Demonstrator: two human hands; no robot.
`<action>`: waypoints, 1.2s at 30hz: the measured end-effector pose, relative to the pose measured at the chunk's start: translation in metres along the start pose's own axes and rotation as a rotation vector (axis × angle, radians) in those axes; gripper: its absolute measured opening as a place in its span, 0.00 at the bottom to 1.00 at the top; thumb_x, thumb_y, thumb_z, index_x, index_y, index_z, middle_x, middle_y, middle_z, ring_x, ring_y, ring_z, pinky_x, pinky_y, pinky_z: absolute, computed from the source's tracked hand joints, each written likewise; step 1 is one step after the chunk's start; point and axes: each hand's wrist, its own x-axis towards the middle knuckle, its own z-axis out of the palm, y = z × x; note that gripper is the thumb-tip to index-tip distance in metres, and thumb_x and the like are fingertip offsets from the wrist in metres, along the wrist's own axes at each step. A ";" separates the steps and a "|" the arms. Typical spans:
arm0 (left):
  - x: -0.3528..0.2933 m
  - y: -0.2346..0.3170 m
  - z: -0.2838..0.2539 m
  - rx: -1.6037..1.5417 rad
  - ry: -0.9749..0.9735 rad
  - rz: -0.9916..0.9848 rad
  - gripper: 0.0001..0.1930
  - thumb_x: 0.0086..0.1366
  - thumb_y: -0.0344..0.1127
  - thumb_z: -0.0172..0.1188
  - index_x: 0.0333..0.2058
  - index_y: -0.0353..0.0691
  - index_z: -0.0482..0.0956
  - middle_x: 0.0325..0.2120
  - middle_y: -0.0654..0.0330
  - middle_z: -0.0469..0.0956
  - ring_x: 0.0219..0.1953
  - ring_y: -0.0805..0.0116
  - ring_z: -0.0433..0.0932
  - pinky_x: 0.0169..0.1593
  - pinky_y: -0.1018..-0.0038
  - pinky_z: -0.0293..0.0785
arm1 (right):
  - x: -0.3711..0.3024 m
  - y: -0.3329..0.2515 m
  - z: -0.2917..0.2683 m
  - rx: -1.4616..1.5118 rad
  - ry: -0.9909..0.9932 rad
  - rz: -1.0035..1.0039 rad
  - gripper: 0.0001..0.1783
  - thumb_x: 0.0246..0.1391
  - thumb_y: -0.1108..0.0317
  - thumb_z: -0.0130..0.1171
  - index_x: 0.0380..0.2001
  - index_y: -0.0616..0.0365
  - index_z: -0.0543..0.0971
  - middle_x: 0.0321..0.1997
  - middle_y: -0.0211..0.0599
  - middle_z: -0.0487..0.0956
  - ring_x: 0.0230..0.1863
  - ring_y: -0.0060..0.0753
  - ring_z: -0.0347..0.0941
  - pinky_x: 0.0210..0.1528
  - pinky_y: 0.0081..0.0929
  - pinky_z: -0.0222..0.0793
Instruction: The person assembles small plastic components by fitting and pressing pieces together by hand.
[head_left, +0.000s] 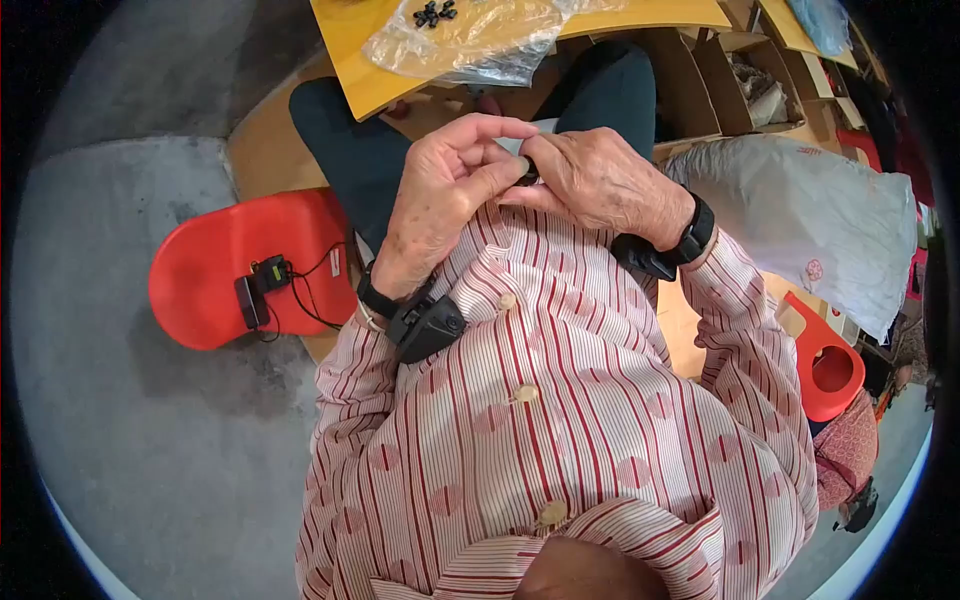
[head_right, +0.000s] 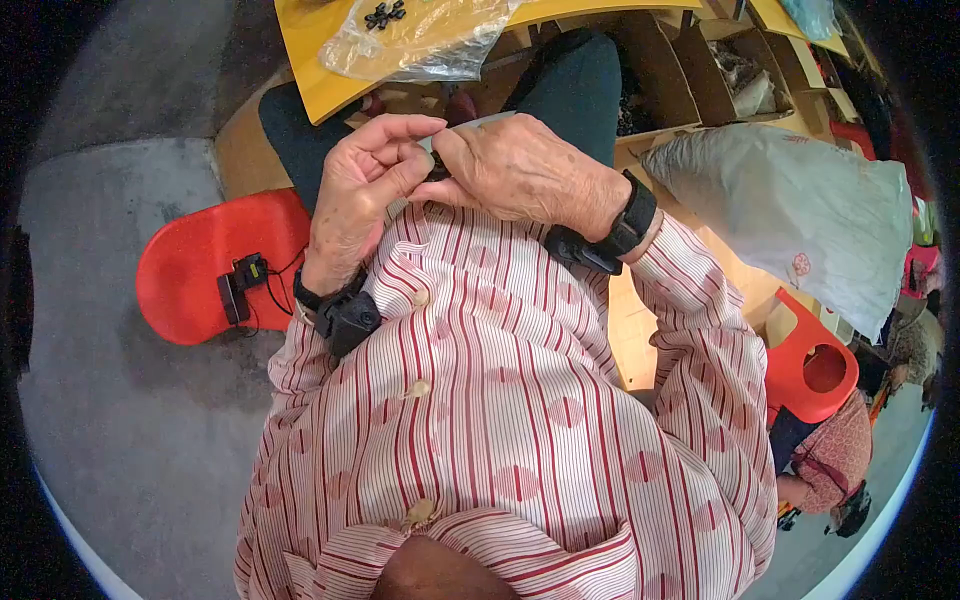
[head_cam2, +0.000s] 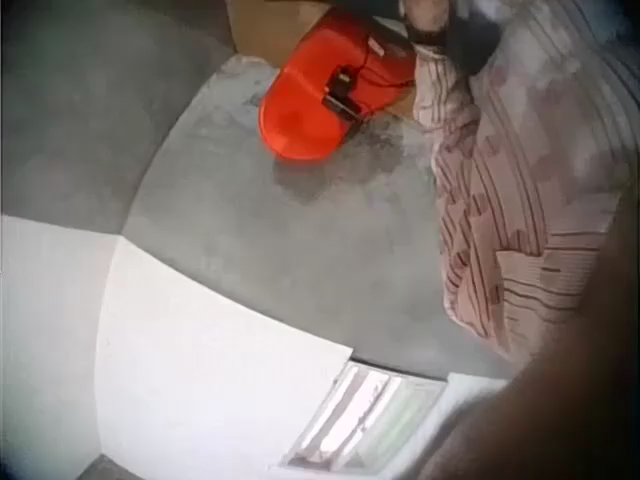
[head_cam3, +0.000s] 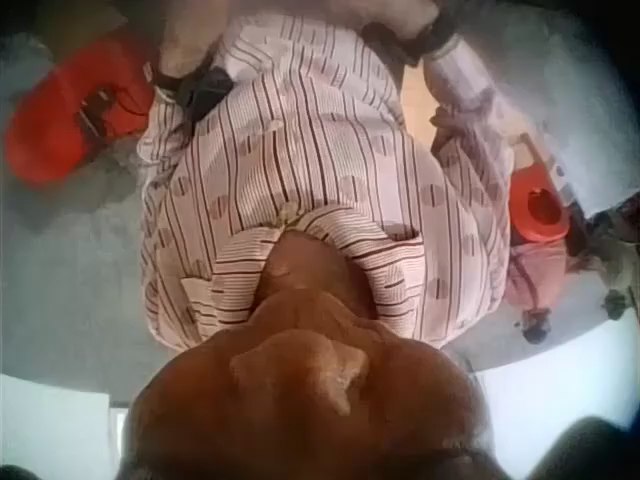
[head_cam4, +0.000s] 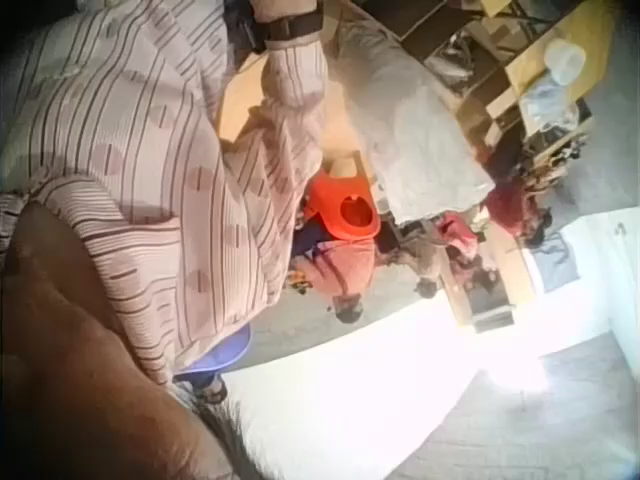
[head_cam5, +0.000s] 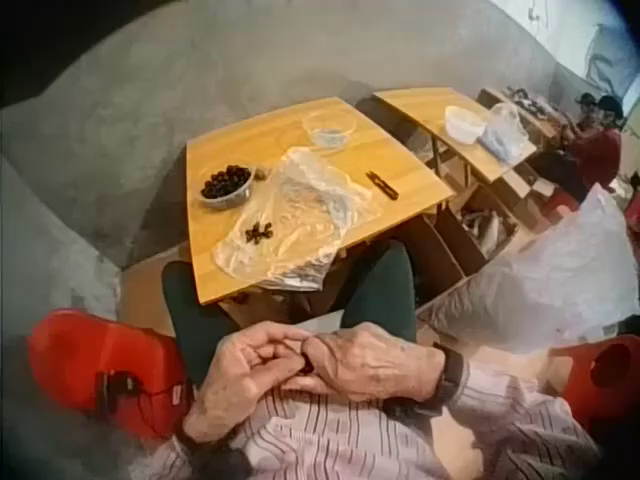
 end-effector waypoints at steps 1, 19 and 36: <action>0.001 -0.001 0.001 0.018 0.013 0.034 0.14 0.59 0.20 0.54 0.45 0.36 0.75 0.28 0.64 0.77 0.30 0.82 0.73 0.35 0.86 0.70 | 0.000 0.000 0.001 -0.014 0.029 0.005 0.26 0.57 0.45 0.48 0.33 0.63 0.67 0.19 0.43 0.73 0.22 0.40 0.74 0.24 0.31 0.70; 0.007 -0.002 0.016 0.115 0.166 0.431 0.04 0.61 0.21 0.55 0.34 0.31 0.76 0.29 0.63 0.76 0.32 0.81 0.73 0.37 0.86 0.70 | 0.008 -0.013 -0.015 0.005 0.162 0.097 0.24 0.57 0.48 0.49 0.29 0.62 0.64 0.14 0.42 0.69 0.16 0.43 0.71 0.18 0.30 0.66; 0.006 -0.001 0.010 -0.034 0.077 0.345 0.03 0.61 0.24 0.56 0.33 0.31 0.76 0.28 0.64 0.75 0.29 0.82 0.72 0.34 0.87 0.70 | 0.009 -0.005 -0.016 0.038 0.143 0.058 0.21 0.57 0.50 0.52 0.26 0.59 0.65 0.12 0.40 0.68 0.14 0.42 0.69 0.17 0.30 0.64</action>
